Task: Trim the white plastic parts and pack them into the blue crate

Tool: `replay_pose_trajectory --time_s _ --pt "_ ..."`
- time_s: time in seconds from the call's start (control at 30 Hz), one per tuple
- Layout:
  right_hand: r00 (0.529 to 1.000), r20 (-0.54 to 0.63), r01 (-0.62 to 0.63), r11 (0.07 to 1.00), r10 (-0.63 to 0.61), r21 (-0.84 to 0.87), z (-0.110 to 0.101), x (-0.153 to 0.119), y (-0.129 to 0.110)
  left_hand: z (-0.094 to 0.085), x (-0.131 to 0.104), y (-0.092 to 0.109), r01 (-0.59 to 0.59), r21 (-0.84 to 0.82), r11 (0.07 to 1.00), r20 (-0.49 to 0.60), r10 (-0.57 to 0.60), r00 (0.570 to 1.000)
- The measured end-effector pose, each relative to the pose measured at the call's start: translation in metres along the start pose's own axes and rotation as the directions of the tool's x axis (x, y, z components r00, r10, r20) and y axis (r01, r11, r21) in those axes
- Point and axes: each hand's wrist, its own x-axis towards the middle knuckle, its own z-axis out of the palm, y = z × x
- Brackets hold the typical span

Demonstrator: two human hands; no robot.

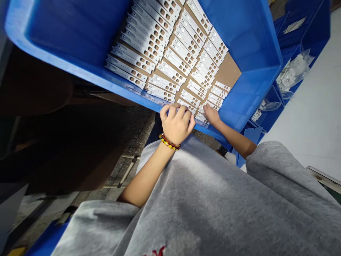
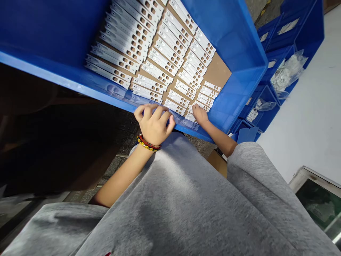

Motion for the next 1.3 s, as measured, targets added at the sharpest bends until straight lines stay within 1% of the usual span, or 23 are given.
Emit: replay_pose_trajectory --time_s 0.07,0.2,0.37,0.43,0.53,0.6,0.83,1.1,1.2,1.3 --pt "1.0 0.008 0.018 1.0 -0.018 -0.001 0.001 0.0 0.0 0.0 0.0 -0.001 0.005 -0.006 1.0 -0.005 -0.005 1.0" --pt "0.999 0.018 0.04 0.999 -0.04 -0.001 0.003 0.0 0.002 0.0 0.0 -0.002 0.019 -0.026 0.999 0.019 -0.018 1.0" --pt "0.999 0.027 0.046 0.999 -0.046 0.012 0.0 -0.002 0.006 0.0 0.0 -0.001 0.006 0.017 1.0 0.015 -0.006 1.0" --pt "1.0 0.009 0.014 1.0 -0.014 0.023 -0.003 -0.002 0.01 -0.001 0.0 0.0 0.0 0.022 1.0 0.005 0.0 1.0" --pt "0.992 -0.08 -0.091 0.994 0.097 0.067 -0.006 0.0 0.017 -0.001 0.0 0.0 -0.008 0.01 1.0 -0.007 0.008 1.0" --pt "0.983 -0.115 -0.129 0.987 0.14 0.098 -0.007 0.003 0.022 -0.001 0.001 0.0 -0.008 0.0 1.0 -0.002 0.008 1.0" --pt "0.988 -0.094 -0.115 0.987 0.126 0.113 -0.006 0.012 0.027 -0.004 0.002 0.001 0.039 -0.043 0.998 0.051 -0.037 0.998" --pt "0.99 -0.076 -0.109 0.985 0.12 0.13 -0.006 0.008 0.026 -0.003 0.002 -0.001 0.015 -0.003 1.0 0.045 -0.014 0.999" --pt "0.981 -0.121 -0.131 0.976 0.153 0.175 -0.005 0.01 0.029 -0.003 0.002 -0.001 0.015 -0.008 1.0 0.045 -0.015 0.999" --pt "0.947 -0.23 -0.172 0.958 0.225 0.228 -0.007 0.015 0.039 -0.004 0.002 0.0 0.014 -0.012 1.0 0.052 -0.013 0.999"
